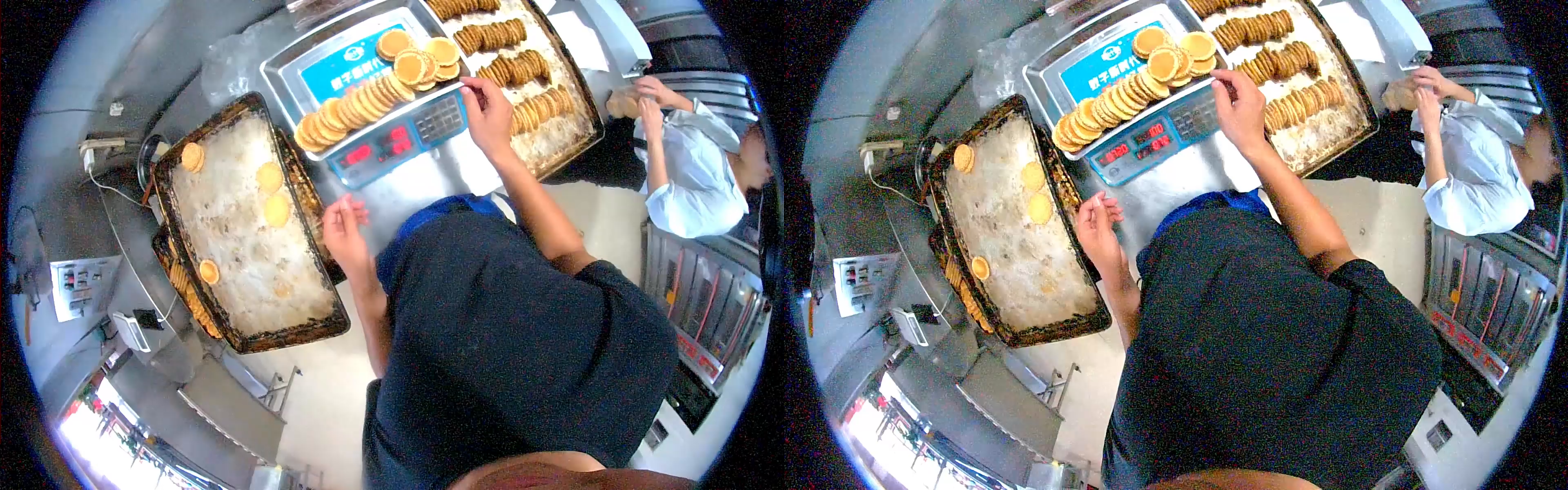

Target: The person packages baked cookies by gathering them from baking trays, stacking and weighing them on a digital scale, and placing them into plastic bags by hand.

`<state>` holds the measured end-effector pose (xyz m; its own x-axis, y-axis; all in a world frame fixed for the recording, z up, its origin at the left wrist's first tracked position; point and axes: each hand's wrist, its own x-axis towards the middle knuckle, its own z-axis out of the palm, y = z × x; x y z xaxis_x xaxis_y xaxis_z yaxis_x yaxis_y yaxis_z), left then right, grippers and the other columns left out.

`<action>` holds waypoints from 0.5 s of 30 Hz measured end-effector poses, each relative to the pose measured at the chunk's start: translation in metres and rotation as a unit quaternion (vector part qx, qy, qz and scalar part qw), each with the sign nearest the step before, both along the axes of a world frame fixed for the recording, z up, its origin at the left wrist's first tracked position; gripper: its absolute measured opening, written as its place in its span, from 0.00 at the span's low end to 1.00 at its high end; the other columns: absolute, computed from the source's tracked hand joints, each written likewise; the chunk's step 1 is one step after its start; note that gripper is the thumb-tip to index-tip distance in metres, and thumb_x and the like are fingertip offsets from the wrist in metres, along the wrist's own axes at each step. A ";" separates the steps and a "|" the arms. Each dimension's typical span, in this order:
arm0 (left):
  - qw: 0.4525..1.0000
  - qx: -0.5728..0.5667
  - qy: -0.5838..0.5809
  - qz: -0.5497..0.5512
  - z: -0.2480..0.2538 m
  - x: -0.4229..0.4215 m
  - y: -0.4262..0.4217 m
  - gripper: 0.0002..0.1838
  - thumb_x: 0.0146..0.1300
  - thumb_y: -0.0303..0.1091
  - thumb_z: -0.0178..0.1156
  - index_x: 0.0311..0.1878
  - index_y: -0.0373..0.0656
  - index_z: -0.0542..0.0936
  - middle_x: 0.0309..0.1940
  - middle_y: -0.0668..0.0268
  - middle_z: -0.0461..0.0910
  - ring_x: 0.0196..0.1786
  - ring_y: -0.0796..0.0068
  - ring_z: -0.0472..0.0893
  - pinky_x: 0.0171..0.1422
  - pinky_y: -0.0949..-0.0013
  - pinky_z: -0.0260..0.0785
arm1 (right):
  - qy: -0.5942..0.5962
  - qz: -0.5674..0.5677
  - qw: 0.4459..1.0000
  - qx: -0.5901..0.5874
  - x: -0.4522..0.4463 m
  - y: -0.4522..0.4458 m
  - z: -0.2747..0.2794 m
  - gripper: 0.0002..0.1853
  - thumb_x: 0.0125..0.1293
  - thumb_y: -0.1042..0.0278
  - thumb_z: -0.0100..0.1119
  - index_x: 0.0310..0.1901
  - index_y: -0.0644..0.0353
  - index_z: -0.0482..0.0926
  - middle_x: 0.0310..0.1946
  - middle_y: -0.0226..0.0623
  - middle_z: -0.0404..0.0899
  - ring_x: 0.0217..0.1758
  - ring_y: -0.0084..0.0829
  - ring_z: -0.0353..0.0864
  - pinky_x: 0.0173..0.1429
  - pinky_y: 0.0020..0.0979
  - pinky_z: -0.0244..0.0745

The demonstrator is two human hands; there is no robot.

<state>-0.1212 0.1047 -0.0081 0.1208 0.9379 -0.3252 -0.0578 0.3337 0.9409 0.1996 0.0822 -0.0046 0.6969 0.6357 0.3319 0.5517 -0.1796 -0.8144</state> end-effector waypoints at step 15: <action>0.998 0.033 0.018 -0.056 0.008 -0.002 0.019 0.14 0.83 0.37 0.56 0.56 0.34 0.82 0.40 0.61 0.87 0.39 0.77 0.83 0.45 0.72 0.75 | 0.057 -0.008 0.997 0.043 0.009 0.006 -0.002 0.08 0.73 0.70 0.65 0.49 0.63 0.87 0.34 0.37 0.86 0.32 0.28 0.87 0.40 0.29 0.80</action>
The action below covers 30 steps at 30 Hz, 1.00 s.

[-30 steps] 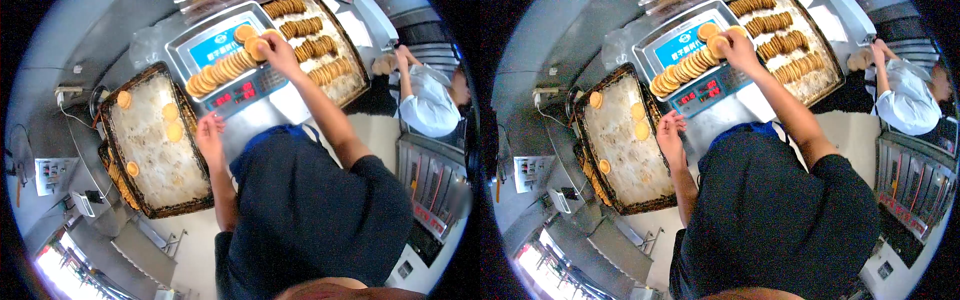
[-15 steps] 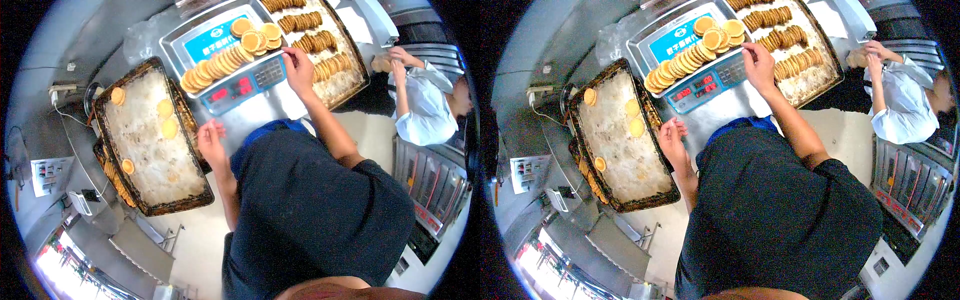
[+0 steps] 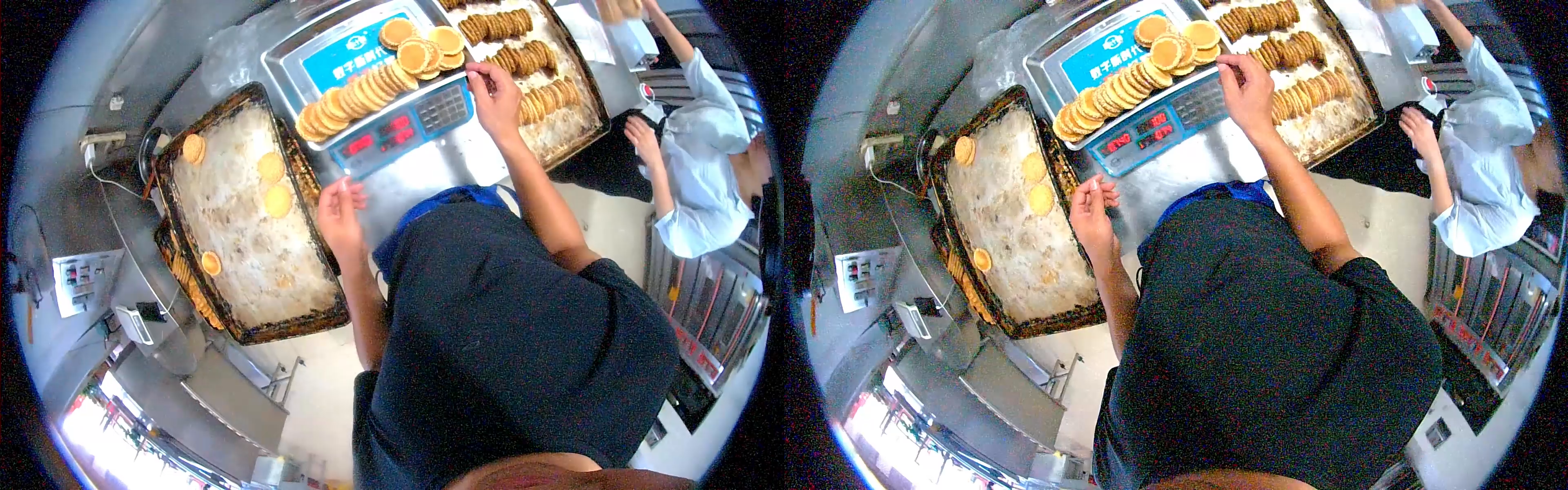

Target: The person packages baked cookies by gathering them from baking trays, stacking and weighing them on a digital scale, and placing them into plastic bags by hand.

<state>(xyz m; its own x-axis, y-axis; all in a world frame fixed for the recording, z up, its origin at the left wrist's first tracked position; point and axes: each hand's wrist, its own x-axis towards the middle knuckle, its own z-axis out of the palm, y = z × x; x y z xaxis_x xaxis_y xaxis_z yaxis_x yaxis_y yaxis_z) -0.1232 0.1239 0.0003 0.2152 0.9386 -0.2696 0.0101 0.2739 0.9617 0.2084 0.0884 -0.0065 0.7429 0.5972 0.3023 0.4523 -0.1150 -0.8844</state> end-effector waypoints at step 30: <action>0.998 -0.042 0.007 0.052 -0.003 -0.017 -0.011 0.13 0.83 0.36 0.57 0.55 0.35 0.82 0.40 0.62 0.87 0.38 0.78 0.81 0.45 0.72 0.74 | -0.416 0.289 0.818 -0.273 0.018 0.089 0.027 0.28 0.56 0.77 0.67 0.61 0.58 0.74 0.81 0.48 0.61 0.86 0.55 0.54 0.81 0.56 0.60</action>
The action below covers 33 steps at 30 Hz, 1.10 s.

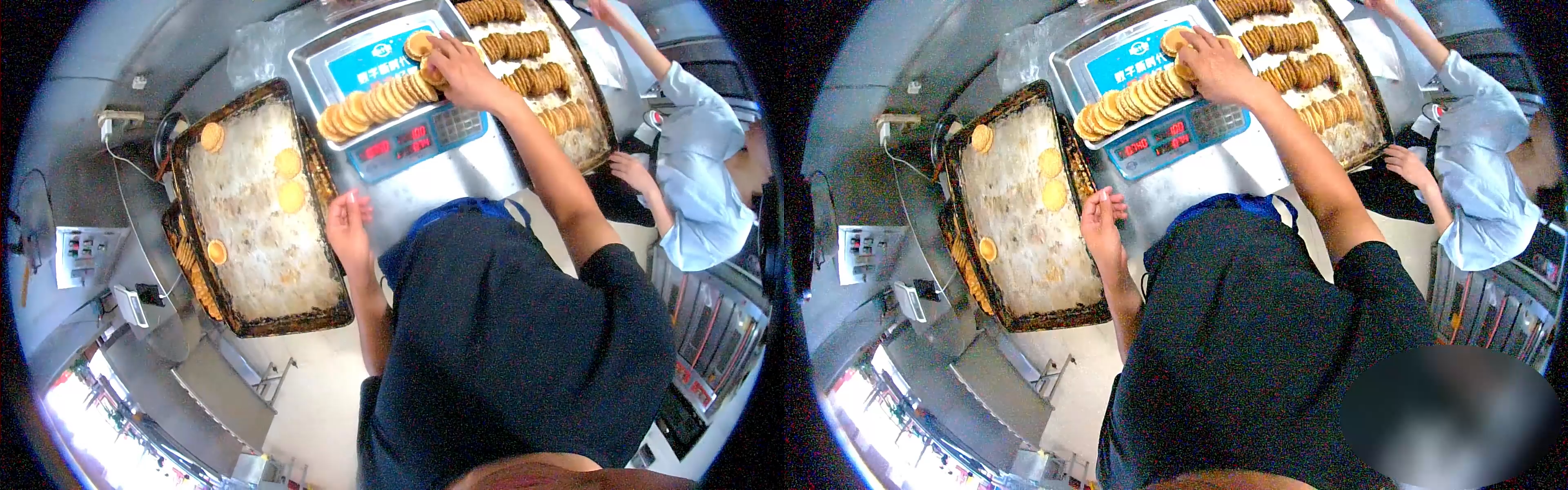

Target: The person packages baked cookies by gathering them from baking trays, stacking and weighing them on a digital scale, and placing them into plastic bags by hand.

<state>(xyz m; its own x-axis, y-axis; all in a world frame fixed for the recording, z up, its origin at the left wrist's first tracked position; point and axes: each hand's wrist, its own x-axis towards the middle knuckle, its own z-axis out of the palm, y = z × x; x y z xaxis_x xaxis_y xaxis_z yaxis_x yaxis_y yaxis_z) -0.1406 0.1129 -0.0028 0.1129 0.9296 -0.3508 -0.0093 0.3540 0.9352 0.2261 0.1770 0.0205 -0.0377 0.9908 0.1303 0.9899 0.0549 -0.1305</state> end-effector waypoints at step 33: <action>1.000 -0.009 -0.010 -0.004 -0.022 -0.004 0.001 0.14 0.82 0.35 0.57 0.57 0.33 0.81 0.41 0.59 0.86 0.38 0.75 0.83 0.42 0.71 0.76 | -0.009 0.006 1.000 -0.005 0.003 0.012 -0.011 0.25 0.54 0.66 0.73 0.51 0.66 0.73 0.49 0.51 0.77 0.52 0.52 0.83 0.58 0.47 0.75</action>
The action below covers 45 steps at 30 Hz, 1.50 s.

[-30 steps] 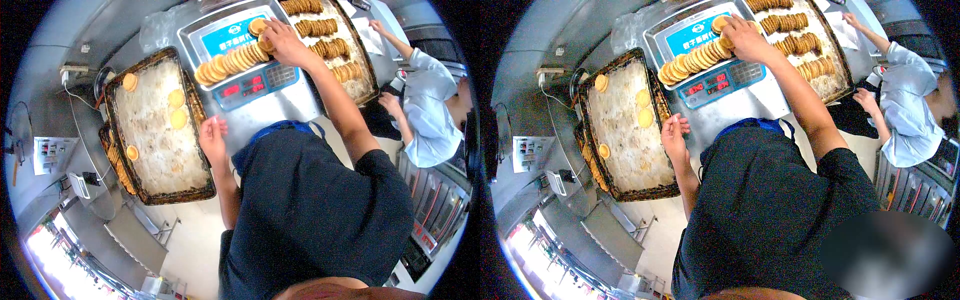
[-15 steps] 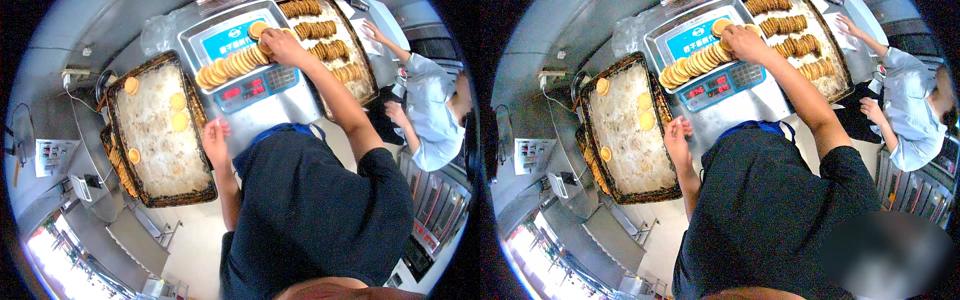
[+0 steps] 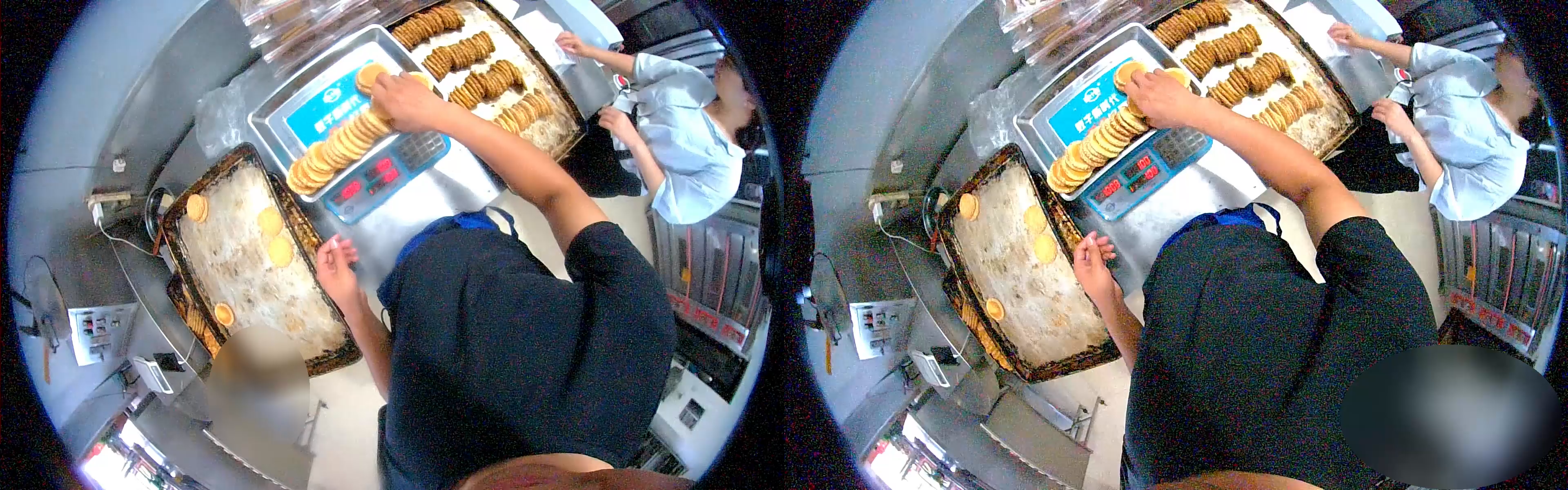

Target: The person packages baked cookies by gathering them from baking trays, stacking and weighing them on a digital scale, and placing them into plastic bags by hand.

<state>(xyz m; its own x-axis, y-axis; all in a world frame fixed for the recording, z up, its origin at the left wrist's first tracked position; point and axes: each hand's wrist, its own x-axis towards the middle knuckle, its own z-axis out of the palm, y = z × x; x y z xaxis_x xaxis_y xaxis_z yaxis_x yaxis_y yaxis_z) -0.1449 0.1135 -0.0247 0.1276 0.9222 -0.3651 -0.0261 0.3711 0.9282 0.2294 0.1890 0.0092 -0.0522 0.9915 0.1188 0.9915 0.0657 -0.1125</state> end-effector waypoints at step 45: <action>0.902 0.351 0.168 -0.185 0.051 0.121 0.037 0.10 0.72 0.34 0.67 0.51 0.39 0.87 0.47 0.59 0.86 0.53 0.63 0.85 0.60 0.62 0.75 | 0.218 -0.108 0.961 0.133 0.077 -0.031 0.000 0.35 0.53 0.60 0.80 0.52 0.62 0.64 0.45 0.47 0.69 0.49 0.45 0.76 0.54 0.42 0.76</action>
<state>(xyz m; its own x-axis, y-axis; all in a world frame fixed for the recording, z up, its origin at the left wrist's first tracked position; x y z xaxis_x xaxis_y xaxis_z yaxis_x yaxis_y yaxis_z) -0.0238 0.1506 0.0258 0.4659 0.8578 0.2172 0.3058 -0.3864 0.8702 0.3060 0.1578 0.0095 0.2626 0.9057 0.3329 0.8480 -0.0521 -0.5275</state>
